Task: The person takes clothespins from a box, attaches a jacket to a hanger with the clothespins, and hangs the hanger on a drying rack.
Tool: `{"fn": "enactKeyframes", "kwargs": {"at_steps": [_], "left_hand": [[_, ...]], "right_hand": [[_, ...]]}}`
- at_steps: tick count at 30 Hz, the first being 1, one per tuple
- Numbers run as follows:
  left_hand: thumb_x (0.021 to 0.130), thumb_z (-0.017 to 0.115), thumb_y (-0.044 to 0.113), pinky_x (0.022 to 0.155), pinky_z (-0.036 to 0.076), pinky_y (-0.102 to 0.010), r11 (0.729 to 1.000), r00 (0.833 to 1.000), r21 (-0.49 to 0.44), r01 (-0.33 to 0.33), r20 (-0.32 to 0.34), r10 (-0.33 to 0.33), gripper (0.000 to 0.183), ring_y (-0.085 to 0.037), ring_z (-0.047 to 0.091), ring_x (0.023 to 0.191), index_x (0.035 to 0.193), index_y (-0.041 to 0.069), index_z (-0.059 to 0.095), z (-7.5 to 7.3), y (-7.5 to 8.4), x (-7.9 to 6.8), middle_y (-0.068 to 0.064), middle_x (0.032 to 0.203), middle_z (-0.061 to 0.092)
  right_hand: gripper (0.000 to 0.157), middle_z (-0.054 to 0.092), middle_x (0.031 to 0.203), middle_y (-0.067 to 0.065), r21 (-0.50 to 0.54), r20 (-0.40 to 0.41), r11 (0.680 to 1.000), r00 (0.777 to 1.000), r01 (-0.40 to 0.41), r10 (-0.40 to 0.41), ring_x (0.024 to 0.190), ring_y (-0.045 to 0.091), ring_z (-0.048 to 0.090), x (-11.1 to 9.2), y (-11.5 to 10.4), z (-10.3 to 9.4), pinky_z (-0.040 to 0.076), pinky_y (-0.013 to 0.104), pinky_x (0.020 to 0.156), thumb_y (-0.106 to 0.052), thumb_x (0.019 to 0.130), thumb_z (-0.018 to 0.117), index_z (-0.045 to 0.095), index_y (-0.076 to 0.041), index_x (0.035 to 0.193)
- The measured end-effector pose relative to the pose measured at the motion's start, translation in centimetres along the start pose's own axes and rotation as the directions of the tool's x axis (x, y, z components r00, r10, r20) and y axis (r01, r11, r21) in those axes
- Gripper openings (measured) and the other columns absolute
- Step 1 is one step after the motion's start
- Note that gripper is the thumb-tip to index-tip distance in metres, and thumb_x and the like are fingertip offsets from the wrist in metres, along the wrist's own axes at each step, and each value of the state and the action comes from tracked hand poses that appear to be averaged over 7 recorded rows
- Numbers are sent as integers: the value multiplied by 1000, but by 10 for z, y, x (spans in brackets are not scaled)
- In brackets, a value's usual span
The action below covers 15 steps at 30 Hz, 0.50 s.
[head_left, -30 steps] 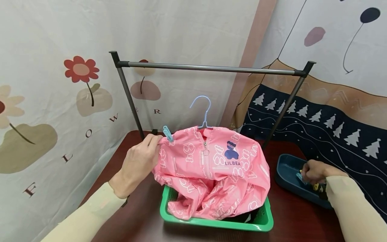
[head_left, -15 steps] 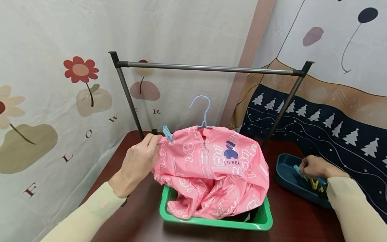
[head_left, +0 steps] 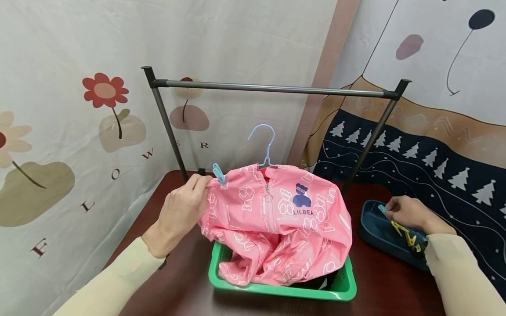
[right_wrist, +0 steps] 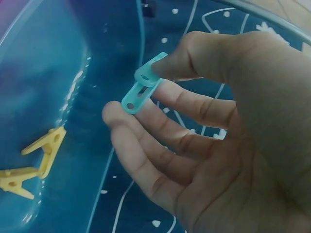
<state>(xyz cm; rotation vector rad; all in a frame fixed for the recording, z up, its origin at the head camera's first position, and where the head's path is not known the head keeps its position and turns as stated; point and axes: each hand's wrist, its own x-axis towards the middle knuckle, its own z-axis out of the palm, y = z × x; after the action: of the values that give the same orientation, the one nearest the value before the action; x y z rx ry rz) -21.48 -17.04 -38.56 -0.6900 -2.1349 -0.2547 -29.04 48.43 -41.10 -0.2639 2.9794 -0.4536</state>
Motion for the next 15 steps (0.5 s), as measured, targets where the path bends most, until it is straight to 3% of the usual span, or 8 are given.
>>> {"fn": "enactKeyframes", "kwargs": {"at_steps": [15], "left_hand": [[86, 101, -3, 68, 72, -45, 1000, 1000, 6, 9, 0, -9, 49, -32, 81, 77, 126, -6, 73, 1, 1, -1, -22, 102, 74]], "right_hand": [[21, 83, 106, 14, 41, -137, 999, 990, 28, -22, 90, 21, 73, -13, -31, 0, 56, 37, 76, -14, 108, 75, 76, 1, 122]]}}
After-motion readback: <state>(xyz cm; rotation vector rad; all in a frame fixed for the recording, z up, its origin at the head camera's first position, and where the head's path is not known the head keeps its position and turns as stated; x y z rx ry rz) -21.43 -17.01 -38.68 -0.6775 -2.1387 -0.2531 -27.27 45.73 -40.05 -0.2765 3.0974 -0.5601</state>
